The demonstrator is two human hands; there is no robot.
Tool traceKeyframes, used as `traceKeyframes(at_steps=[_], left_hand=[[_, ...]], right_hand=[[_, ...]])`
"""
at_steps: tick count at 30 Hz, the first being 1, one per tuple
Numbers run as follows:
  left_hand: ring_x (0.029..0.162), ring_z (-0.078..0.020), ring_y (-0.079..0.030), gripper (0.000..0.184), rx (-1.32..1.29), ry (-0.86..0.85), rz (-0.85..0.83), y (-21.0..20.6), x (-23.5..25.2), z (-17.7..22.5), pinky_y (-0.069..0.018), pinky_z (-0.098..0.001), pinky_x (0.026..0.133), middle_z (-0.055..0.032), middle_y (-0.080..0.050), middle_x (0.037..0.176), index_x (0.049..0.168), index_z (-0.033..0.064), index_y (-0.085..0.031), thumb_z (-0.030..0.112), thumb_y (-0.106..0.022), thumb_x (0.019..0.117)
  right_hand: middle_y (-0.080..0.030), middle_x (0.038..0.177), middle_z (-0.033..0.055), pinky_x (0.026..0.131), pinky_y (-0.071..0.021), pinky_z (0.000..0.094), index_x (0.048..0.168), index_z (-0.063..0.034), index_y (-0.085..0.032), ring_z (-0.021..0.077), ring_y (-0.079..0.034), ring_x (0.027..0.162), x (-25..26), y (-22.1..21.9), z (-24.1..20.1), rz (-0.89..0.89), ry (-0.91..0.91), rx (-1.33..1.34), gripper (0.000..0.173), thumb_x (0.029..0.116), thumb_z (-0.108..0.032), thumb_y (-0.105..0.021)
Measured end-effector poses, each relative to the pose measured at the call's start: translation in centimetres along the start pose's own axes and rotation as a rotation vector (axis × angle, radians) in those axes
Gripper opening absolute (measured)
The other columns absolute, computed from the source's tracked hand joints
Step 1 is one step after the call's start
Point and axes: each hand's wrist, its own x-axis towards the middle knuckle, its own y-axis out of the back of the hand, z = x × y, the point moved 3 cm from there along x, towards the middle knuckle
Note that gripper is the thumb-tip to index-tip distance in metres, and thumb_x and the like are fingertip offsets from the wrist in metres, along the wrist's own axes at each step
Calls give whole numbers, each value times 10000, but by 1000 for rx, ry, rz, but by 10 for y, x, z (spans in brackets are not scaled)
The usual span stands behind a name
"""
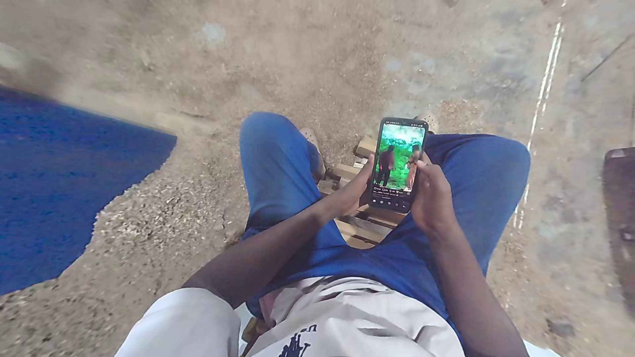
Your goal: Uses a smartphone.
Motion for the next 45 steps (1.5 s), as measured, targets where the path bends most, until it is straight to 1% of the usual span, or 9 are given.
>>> traceKeyframes(at_steps=[6, 11, 15, 17, 20, 26, 32, 39, 45], left_hand=[[1108, -158, -668, 766, -17, 7, 2, -1, -1, 1, -568, -356, 947, -67, -691, 1173, 1373, 121, -517, 619, -39, 1039], [1091, -150, -666, 752, -5, 50, 41, -1, -2, 1, -568, -347, 930, -64, -680, 1167, 1376, 124, -512, 616, -52, 1042], [1087, -156, -665, 749, -5, 68, 64, -2, -2, 1, -565, -352, 930, -71, -677, 1163, 1384, 117, -507, 615, -61, 1046], [1093, -153, -665, 748, -3, 62, 55, -2, -2, 2, -566, -347, 934, -68, -678, 1170, 1391, 121, -502, 611, -54, 1046], [1122, -156, -656, 753, 2, 46, 30, -1, -2, 1, -558, -358, 957, -63, -674, 1197, 1405, 132, -496, 620, -53, 1040], [1101, -152, -664, 746, 3, 31, 27, 0, 0, 0, -567, -353, 937, -62, -679, 1178, 1396, 136, -500, 612, -45, 1043], [1108, -153, -665, 750, -2, 21, 14, 1, -1, -1, -566, -351, 944, -60, -680, 1189, 1407, 142, -494, 622, -50, 1039], [1122, -157, -659, 765, -6, 7, -28, 2, -1, -2, -568, -355, 949, -60, -675, 1202, 1407, 141, -494, 639, -50, 1033], [1104, -144, -664, 746, -8, 0, -21, 1, -1, -1, -573, -346, 934, -47, -679, 1186, 1394, 151, -502, 621, -43, 1040]], right_hand=[[-646, 1251, -31, 938, -562, 298, 1480, -238, -420, 72, -639, 1124, 1, 0, 0, -3, -2, -15, 501, 993, -337, -362], [-659, 1205, -28, 916, -569, 290, 1454, -223, -439, 71, -651, 1089, 0, 0, 1, 7, -6, -12, 476, 1000, -340, -361], [-649, 1109, -56, 876, -567, 263, 1423, -229, -452, 41, -649, 1010, 0, 0, 0, 23, -3, -10, 453, 991, -335, -362], [-666, 1171, -39, 907, -568, 282, 1464, -226, -429, 60, -657, 1056, 0, 1, 0, 14, -6, -7, 490, 994, -345, -360], [-663, 1101, -41, 860, -566, 265, 1432, -226, -453, 54, -656, 978, 1, 1, 2, 25, 4, -25, 464, 994, -349, -357], [-667, 1081, -22, 863, -577, 286, 1435, -217, -450, 71, -666, 982, 0, 3, 2, 21, -1, -15, 474, 986, -343, -364], [-660, 1224, -21, 918, -573, 313, 1465, -225, -432, 84, -655, 1093, 0, 1, 0, 6, -7, -6, 490, 994, -338, -363], [-645, 1266, -33, 943, -563, 309, 1497, -246, -403, 77, -640, 1130, -1, 1, 1, -15, 5, -1, 525, 985, -362, -395], [-659, 1237, -40, 923, -571, 304, 1467, -252, -426, 72, -651, 1106, -1, 0, 0, -18, 7, 0, 495, 984, -348, -382]])
